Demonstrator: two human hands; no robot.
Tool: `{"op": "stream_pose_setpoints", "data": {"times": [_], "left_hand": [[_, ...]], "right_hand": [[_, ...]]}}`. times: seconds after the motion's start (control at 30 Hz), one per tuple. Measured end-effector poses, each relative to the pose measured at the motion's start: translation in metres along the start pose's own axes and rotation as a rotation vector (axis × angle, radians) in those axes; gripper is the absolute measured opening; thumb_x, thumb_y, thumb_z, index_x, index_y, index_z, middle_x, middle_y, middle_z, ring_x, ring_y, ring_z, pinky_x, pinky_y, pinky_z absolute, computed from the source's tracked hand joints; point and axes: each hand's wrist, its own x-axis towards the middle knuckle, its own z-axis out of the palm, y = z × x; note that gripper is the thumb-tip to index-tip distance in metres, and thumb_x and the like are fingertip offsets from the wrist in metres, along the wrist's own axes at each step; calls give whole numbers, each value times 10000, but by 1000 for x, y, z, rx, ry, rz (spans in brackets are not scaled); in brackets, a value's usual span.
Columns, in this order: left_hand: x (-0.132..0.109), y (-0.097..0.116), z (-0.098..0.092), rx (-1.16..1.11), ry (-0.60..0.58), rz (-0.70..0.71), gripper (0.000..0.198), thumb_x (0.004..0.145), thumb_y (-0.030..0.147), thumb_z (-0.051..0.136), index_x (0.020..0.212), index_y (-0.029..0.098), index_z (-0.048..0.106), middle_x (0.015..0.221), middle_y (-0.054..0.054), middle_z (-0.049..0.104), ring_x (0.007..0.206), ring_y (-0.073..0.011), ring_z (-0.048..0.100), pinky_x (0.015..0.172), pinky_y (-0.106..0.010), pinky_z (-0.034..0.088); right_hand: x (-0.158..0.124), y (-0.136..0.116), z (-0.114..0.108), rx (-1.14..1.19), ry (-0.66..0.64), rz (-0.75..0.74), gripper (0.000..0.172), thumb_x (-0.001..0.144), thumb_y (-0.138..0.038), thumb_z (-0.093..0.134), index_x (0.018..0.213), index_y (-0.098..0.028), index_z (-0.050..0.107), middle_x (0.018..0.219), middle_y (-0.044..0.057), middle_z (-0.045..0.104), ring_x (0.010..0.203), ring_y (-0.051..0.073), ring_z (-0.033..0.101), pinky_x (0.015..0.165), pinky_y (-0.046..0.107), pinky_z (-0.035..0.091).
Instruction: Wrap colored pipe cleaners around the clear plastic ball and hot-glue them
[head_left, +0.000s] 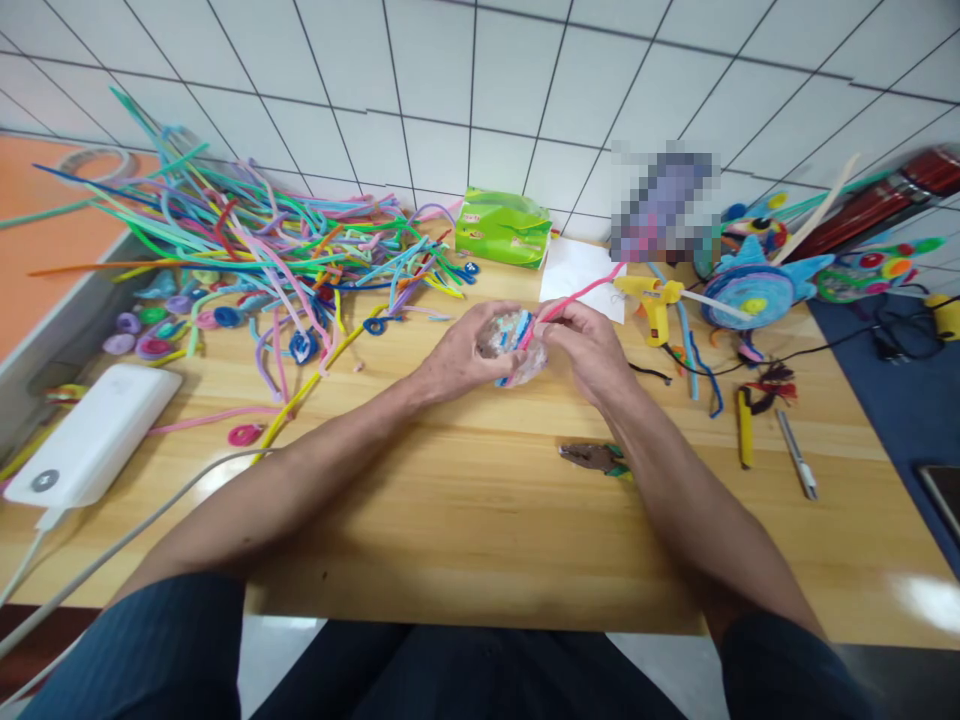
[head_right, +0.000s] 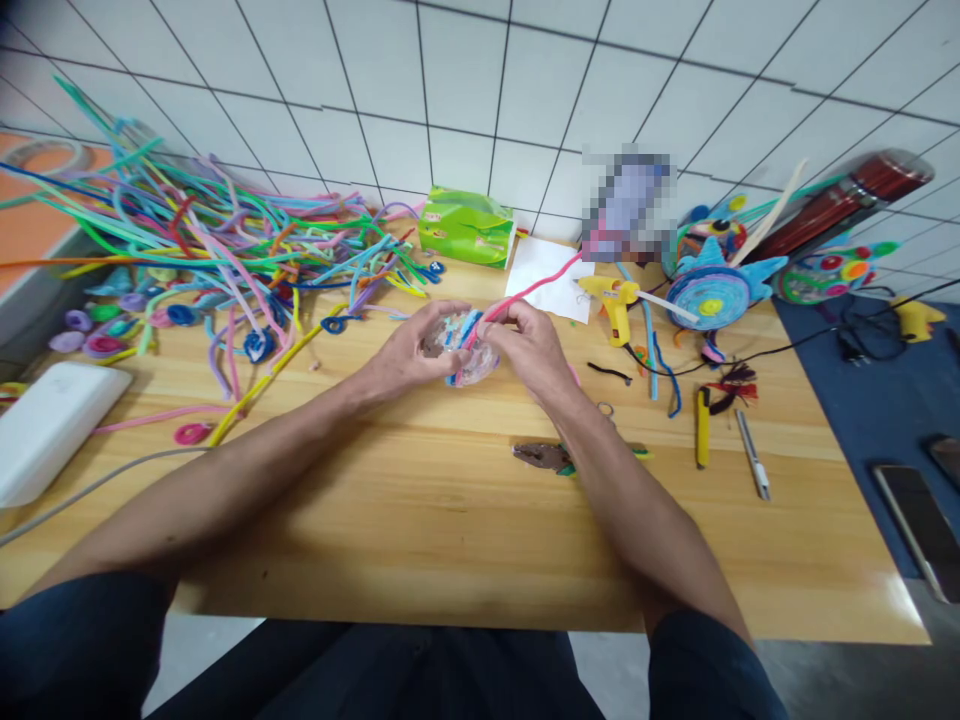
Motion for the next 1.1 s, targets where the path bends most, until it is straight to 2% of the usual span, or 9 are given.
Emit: {"op": "stream_pose_setpoints", "data": {"times": [0.13,0.3,0.47,0.6,0.7,0.9,1.1], "left_hand": [[-3,-6,5,39,55,106,651,902,425,862,1488,216,671,1532,-159,755,1429,-335,732,1284,-520,574],[-2,-15,5,55,96,208,663,911,453,875,1502,237,665,1524,-156,754,1429,-332,729,1281,-531,573],[-2,-23,6,77,96,286,689,926,501,884,1528,267,642,1556,-161,731,1488,-354,687,1321,-569,535],[-3,-25,4,84,54,291,702,954,517,873,1559,276,611,1593,-171,687,1528,-373,647,1348,-595,502],[-5,-23,0,76,-7,268,718,993,594,830,1589,274,589,1629,-175,644,1569,-374,605,1368,-586,482],[-5,-23,-2,-2,-55,237,666,1074,714,669,1598,311,583,1647,-151,623,1587,-379,580,1383,-600,466],[-2,-33,3,57,-19,266,740,977,595,813,1600,290,555,1620,-167,633,1545,-373,617,1357,-585,504]], "right_hand": [[1,1,-1,42,10,12,184,664,-343,833,805,-261,748,904,9,768,877,212,668,843,389,537],[3,1,-6,25,-38,28,206,697,-342,857,855,-262,753,1034,30,810,956,226,708,905,408,576],[5,1,-9,-10,-62,16,229,705,-348,880,877,-265,752,979,23,803,911,221,700,858,399,583],[6,0,-10,8,-75,8,255,675,-349,901,860,-260,750,953,19,798,887,216,692,834,387,572],[7,1,-10,11,-75,15,247,666,-340,898,845,-251,754,915,16,786,852,208,683,803,376,560],[8,5,-11,-27,-64,22,243,681,-342,882,864,-250,753,888,6,773,861,208,688,830,384,568],[8,4,-9,-32,-54,24,237,680,-352,869,855,-255,742,864,8,753,837,211,673,801,386,554]]}}
